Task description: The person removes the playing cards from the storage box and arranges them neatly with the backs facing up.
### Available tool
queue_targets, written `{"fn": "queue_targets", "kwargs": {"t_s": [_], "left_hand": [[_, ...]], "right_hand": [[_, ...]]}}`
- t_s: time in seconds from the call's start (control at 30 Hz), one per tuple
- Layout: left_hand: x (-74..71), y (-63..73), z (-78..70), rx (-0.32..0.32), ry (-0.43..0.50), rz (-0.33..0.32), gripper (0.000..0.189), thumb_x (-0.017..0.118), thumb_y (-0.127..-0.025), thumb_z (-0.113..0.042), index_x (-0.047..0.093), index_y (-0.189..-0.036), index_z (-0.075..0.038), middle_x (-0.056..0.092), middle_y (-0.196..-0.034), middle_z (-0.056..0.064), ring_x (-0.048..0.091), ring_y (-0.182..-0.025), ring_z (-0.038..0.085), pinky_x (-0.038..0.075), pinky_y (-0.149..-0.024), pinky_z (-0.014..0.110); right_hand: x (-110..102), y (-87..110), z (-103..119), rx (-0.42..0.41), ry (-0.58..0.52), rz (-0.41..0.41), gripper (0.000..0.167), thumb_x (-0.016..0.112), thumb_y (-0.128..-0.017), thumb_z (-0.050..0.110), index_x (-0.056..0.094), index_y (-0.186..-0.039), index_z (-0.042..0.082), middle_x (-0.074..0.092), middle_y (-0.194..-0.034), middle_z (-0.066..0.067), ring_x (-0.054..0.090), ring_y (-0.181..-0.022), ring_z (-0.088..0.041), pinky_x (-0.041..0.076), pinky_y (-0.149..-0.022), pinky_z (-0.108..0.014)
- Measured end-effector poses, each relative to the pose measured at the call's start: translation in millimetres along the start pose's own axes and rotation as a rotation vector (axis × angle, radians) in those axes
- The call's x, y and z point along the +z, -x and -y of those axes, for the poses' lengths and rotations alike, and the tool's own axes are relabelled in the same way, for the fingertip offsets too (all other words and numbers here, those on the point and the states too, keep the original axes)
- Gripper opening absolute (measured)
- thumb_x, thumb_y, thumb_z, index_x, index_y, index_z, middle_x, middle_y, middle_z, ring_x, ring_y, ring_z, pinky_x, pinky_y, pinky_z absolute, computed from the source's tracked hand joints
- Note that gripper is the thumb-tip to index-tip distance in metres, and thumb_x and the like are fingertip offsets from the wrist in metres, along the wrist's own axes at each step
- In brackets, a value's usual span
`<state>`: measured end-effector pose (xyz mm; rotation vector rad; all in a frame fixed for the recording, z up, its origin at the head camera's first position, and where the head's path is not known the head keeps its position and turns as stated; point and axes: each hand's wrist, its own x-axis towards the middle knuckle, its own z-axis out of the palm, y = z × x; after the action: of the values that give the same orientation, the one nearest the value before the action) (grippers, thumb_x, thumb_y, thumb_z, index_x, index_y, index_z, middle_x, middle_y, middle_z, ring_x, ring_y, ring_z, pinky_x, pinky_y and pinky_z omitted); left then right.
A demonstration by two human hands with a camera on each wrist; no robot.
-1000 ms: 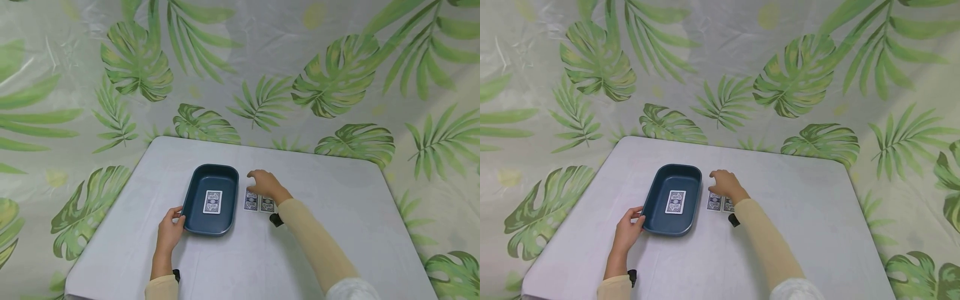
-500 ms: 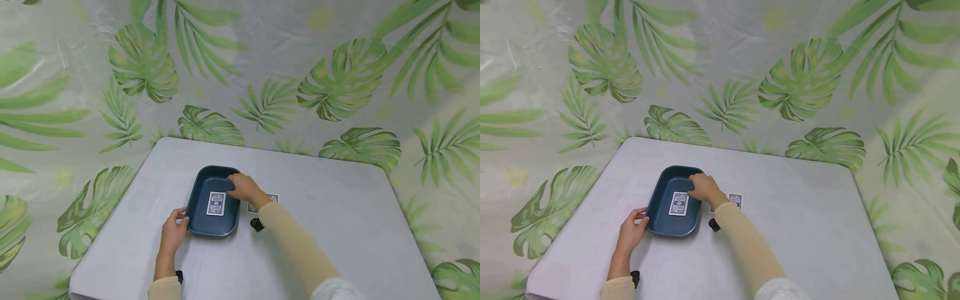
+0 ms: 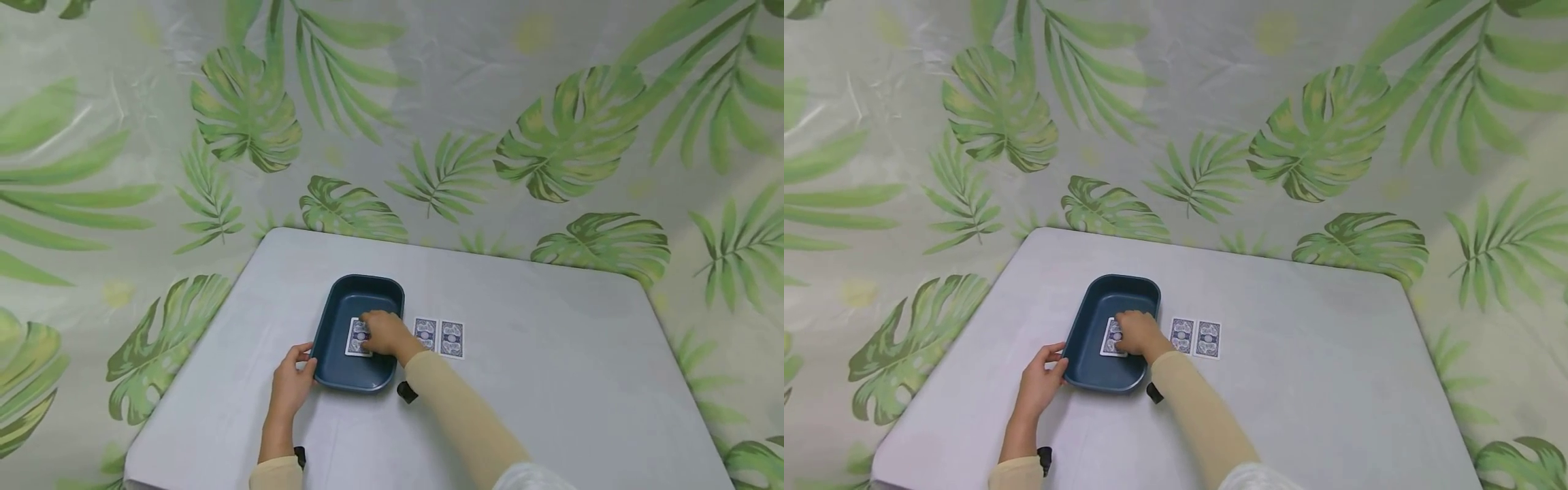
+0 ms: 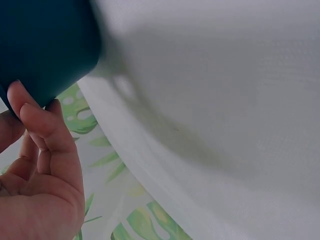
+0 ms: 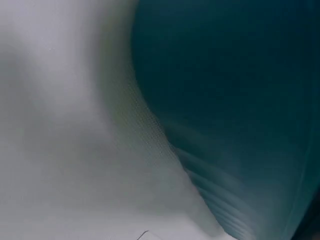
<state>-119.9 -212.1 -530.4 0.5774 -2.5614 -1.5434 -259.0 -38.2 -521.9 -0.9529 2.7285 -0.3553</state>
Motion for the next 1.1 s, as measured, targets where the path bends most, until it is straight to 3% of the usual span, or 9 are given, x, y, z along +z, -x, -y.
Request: {"fn": "queue_targets", "kwargs": {"t_s": [0.27, 0.4, 0.77, 1.1], "left_hand": [[2.3, -1.2, 0.0, 0.005, -0.002, 0.011, 0.035, 0.056, -0.098, -0.005, 0.054, -0.132, -0.001, 0.059, -0.115, 0.024, 0.064, -0.067, 0.021, 0.048, -0.060, 0.031], [1.9, -1.8, 0.1, 0.010, -0.012, 0.007, 0.035, 0.056, -0.097, -0.004, 0.054, -0.132, -0.001, 0.060, -0.114, 0.024, 0.063, -0.065, 0.018, 0.047, -0.060, 0.031], [-0.8, 0.9, -0.4, 0.010, -0.013, 0.007, 0.035, 0.056, -0.097, -0.004, 0.054, -0.131, 0.000, 0.060, -0.113, 0.024, 0.064, -0.067, 0.023, 0.047, -0.060, 0.032], [-1.8, 1.7, -2.1, 0.023, -0.009, 0.008, 0.035, 0.056, -0.097, -0.004, 0.054, -0.131, 0.001, 0.060, -0.113, 0.024, 0.065, -0.070, 0.028, 0.047, -0.060, 0.032]], "right_hand": [[6.7, -2.7, 0.2, 0.022, 0.073, 0.020, 0.085, 0.082, -0.075, 0.046, 0.047, -0.143, 0.010, 0.053, -0.140, -0.009, 0.048, -0.129, -0.027, 0.035, -0.106, -0.049], [6.6, -2.4, 2.0, 0.035, 0.082, 0.039, 0.095, 0.086, -0.070, 0.045, 0.041, -0.147, 0.012, 0.051, -0.143, -0.007, 0.046, -0.130, -0.028, 0.031, -0.107, -0.053], [10.0, -3.6, 4.1, 0.044, 0.086, 0.049, 0.098, 0.086, -0.069, 0.040, 0.036, -0.149, 0.012, 0.050, -0.143, -0.009, 0.047, -0.130, -0.028, 0.031, -0.107, -0.054], [7.6, -4.1, 2.9, 0.044, 0.021, 0.042, 0.095, 0.086, -0.071, 0.039, 0.037, -0.149, 0.014, 0.050, -0.143, -0.010, 0.046, -0.131, -0.028, 0.029, -0.108, -0.053]]}}
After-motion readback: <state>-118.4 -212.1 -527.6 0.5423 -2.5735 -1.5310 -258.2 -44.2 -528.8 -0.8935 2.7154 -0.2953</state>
